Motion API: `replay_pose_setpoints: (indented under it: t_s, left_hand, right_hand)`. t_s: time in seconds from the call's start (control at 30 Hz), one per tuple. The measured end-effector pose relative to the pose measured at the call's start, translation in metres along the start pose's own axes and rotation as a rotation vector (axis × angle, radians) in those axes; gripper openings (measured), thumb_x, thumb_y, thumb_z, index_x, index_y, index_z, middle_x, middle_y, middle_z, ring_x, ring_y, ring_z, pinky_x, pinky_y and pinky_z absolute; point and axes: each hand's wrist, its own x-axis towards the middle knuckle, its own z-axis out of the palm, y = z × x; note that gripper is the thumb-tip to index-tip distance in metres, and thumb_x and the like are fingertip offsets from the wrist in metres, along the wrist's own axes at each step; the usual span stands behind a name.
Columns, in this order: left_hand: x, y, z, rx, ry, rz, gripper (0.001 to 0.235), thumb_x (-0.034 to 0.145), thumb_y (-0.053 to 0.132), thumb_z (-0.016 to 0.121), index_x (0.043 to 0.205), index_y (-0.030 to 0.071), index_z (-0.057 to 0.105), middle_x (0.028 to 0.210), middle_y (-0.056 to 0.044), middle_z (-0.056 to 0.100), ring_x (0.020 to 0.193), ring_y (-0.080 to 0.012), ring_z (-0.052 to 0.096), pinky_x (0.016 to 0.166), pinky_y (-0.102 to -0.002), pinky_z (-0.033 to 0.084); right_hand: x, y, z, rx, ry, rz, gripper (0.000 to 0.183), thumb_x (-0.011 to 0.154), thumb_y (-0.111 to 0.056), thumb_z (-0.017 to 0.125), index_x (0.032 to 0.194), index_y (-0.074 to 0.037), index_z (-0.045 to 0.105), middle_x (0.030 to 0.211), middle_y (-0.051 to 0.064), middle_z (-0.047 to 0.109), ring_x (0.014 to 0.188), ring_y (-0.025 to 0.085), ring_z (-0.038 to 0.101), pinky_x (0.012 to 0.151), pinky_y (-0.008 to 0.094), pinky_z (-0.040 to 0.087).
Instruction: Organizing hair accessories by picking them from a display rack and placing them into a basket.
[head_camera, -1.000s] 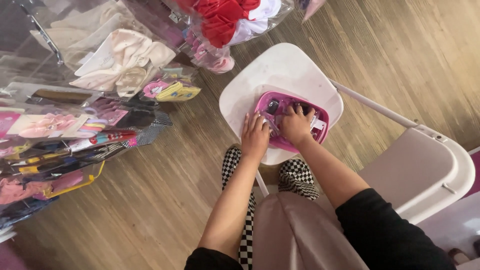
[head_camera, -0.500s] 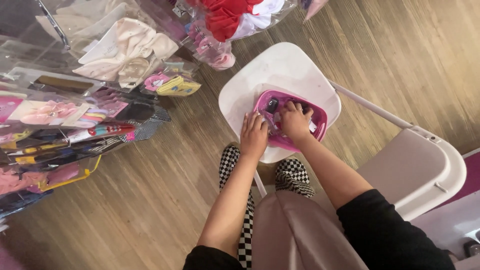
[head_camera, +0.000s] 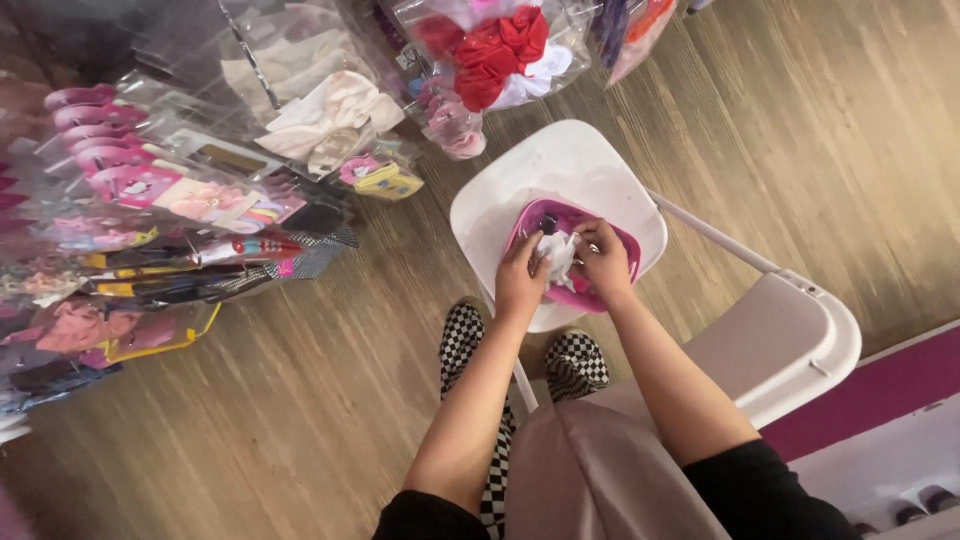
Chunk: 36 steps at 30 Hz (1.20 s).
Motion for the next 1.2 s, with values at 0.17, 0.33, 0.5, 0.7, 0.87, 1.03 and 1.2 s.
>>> replay_pose_setpoints:
  t_s: [0.17, 0.33, 0.5, 0.7, 0.87, 1.03, 1.2]
  left_hand:
    - [0.000, 0.021, 0.000, -0.095, 0.017, -0.216, 0.027, 0.081, 0.013, 0.080, 0.104, 0.027, 0.080, 0.093, 0.001, 0.078, 0.092, -0.0201, 0.076, 0.082, -0.032, 0.061]
    - [0.007, 0.021, -0.010, -0.193, -0.048, -0.316, 0.025, 0.080, 0.021, 0.083, 0.102, 0.032, 0.081, 0.090, 0.005, 0.079, 0.093, -0.0167, 0.076, 0.082, -0.029, 0.060]
    - [-0.008, -0.023, -0.002, 0.290, -0.023, -0.405, 0.021, 0.083, 0.028, 0.081, 0.100, 0.016, 0.077, 0.086, -0.008, 0.076, 0.085, -0.0301, 0.076, 0.076, -0.044, 0.063]
    - [-0.025, -0.027, 0.015, 0.483, -0.361, -0.703, 0.029, 0.092, 0.045, 0.060, 0.096, 0.020, 0.076, 0.086, -0.005, 0.074, 0.088, -0.0316, 0.077, 0.078, -0.053, 0.061]
    - [-0.035, -0.079, 0.056, 0.524, -0.287, -0.732, 0.029, 0.096, 0.039, 0.058, 0.116, 0.024, 0.074, 0.092, -0.008, 0.076, 0.091, -0.0367, 0.077, 0.081, -0.056, 0.060]
    - [-0.026, -0.072, 0.049, 0.531, -0.260, -0.729, 0.028, 0.098, 0.037, 0.057, 0.119, 0.028, 0.073, 0.095, -0.006, 0.076, 0.092, -0.0364, 0.076, 0.082, -0.056, 0.060]
    - [-0.024, -0.066, 0.052, 0.526, -0.114, -0.573, 0.021, 0.092, 0.026, 0.060, 0.107, 0.021, 0.074, 0.092, -0.007, 0.071, 0.087, -0.0366, 0.075, 0.076, -0.056, 0.061]
  right_hand:
    - [-0.029, -0.013, -0.006, 0.008, -0.116, -0.042, 0.026, 0.087, -0.009, 0.080, 0.112, -0.015, 0.075, 0.099, 0.009, 0.071, 0.086, 0.018, 0.066, 0.062, 0.033, 0.062]
    - [-0.003, 0.000, -0.026, -0.107, -0.238, -0.003, 0.042, 0.077, -0.007, 0.085, 0.116, -0.014, 0.071, 0.104, 0.006, 0.069, 0.082, 0.016, 0.066, 0.048, 0.022, 0.055]
    - [0.026, 0.045, -0.046, -0.265, 0.141, -0.077, 0.033, 0.080, -0.020, 0.089, 0.111, -0.021, 0.078, 0.099, 0.009, 0.074, 0.094, 0.021, 0.072, 0.082, 0.038, 0.060]
    - [0.000, 0.018, -0.036, -0.146, 0.196, -0.019, 0.029, 0.083, -0.014, 0.084, 0.111, -0.011, 0.077, 0.094, 0.015, 0.069, 0.082, 0.022, 0.066, 0.063, 0.034, 0.061]
    - [0.006, 0.034, -0.037, -0.139, 0.157, -0.010, 0.029, 0.082, -0.016, 0.084, 0.110, -0.017, 0.077, 0.102, 0.015, 0.074, 0.085, 0.024, 0.071, 0.069, 0.041, 0.060]
    - [0.018, 0.049, -0.038, -0.093, 0.141, 0.007, 0.026, 0.083, -0.015, 0.083, 0.108, -0.014, 0.074, 0.100, 0.013, 0.073, 0.072, 0.020, 0.069, 0.055, 0.034, 0.060]
    - [0.026, 0.059, -0.035, -0.053, 0.123, 0.018, 0.024, 0.086, -0.010, 0.080, 0.109, -0.008, 0.073, 0.095, 0.016, 0.070, 0.047, 0.023, 0.066, 0.034, 0.033, 0.058]
